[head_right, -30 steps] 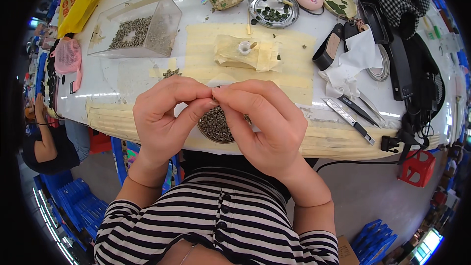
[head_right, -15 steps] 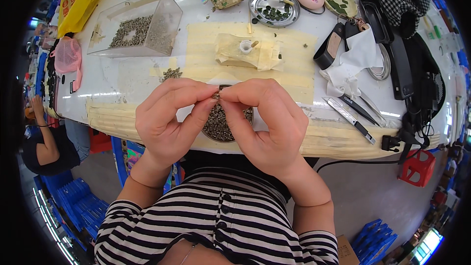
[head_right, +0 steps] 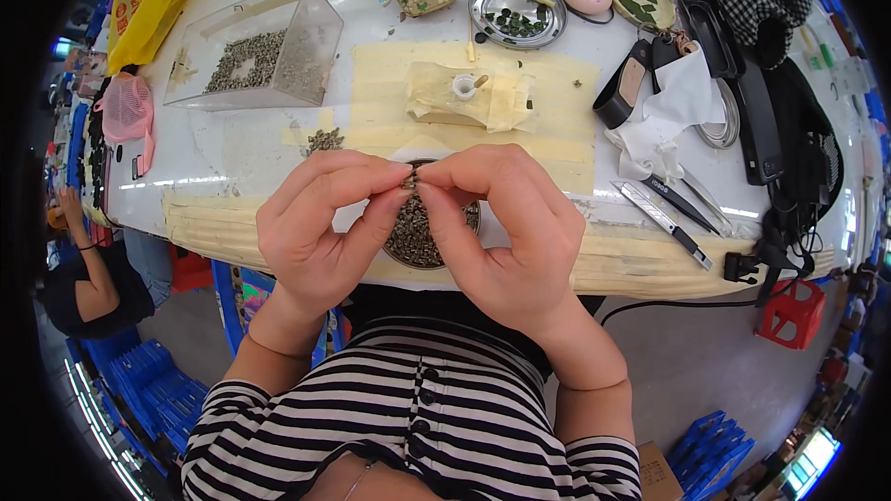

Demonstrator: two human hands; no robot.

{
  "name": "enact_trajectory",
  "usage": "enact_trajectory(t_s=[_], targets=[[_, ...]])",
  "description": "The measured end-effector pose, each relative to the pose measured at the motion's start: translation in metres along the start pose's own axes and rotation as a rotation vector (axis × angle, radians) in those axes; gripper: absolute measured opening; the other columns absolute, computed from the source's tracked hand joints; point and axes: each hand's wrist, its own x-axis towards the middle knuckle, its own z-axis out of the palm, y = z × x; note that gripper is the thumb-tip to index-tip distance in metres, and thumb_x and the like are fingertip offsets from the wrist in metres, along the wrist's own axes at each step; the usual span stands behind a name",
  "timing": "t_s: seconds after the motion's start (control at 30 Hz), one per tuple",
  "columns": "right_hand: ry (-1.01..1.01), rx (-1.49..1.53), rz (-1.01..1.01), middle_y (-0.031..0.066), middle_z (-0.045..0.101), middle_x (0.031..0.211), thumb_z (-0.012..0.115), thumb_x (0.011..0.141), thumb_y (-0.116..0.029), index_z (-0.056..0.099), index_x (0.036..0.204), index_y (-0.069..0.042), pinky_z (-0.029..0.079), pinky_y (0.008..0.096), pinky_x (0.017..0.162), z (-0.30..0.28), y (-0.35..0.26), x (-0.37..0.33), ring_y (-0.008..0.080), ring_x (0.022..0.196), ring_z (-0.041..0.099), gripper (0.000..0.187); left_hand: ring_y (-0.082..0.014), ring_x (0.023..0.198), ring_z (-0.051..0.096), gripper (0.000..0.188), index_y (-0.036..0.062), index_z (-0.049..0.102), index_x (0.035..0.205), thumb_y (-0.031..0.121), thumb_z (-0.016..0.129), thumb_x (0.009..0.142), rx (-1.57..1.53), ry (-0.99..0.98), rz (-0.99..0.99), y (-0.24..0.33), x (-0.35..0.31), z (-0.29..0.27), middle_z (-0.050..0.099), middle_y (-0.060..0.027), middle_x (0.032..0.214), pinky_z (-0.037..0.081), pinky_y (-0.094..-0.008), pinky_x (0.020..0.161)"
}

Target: Assembling small track links for a toy tank model by hand.

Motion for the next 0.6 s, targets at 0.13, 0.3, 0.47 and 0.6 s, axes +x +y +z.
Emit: enact_trajectory(t_s=[0.13, 0.3, 0.47, 0.6], targets=[[0.031, -0.236, -0.032, 0.0084, 0.065, 0.082, 0.074, 0.078, 0.007, 0.069, 0.093, 0.001, 0.048, 0.0271, 0.06, -0.021, -0.007, 0.021, 0.0194, 0.069, 0.061, 0.017, -0.0208, 0.068, 0.066, 0.022, -0.0009, 0.072, 0.096, -0.004, 0.078, 0.075, 0.073, 0.011, 0.015, -0.002, 0.002, -0.004, 0.069, -0.0116, 0.086, 0.053, -0.0286, 0.058], [0.019, -0.557, -0.137, 0.0062, 0.06, 0.079, 0.076, 0.079, -0.003, 0.071, 0.094, -0.004, 0.045, 0.0334, 0.066, -0.025, -0.004, 0.05, 0.0226, 0.075, 0.056, 0.016, -0.0213, 0.067, 0.065, 0.021, -0.0012, 0.071, 0.094, -0.004, 0.079, 0.074, 0.095, 0.039, 0.044, -0.002, 0.012, -0.004, 0.069, -0.0117, 0.085, 0.052, -0.0288, 0.056], [-0.041, -0.566, -0.126, 0.0064, 0.061, 0.08, 0.076, 0.079, -0.003, 0.069, 0.088, -0.004, 0.045, 0.0331, 0.065, -0.02, 0.004, 0.052, 0.0228, 0.074, 0.056, 0.012, -0.0207, 0.066, 0.065, 0.02, -0.0005, 0.072, 0.094, -0.004, 0.079, 0.075, 0.067, 0.066, -0.012, -0.006, 0.005, -0.002, 0.068, -0.0109, 0.084, 0.052, -0.0291, 0.055], [0.077, -0.538, -0.161, 0.0071, 0.062, 0.081, 0.076, 0.079, -0.001, 0.069, 0.088, -0.002, 0.045, 0.0306, 0.066, -0.021, -0.004, 0.048, 0.0204, 0.075, 0.057, 0.011, -0.0198, 0.066, 0.064, 0.02, -0.0006, 0.072, 0.094, -0.004, 0.079, 0.075, 0.06, 0.092, -0.026, -0.009, 0.002, -0.003, 0.068, -0.0107, 0.084, 0.052, -0.029, 0.055]])
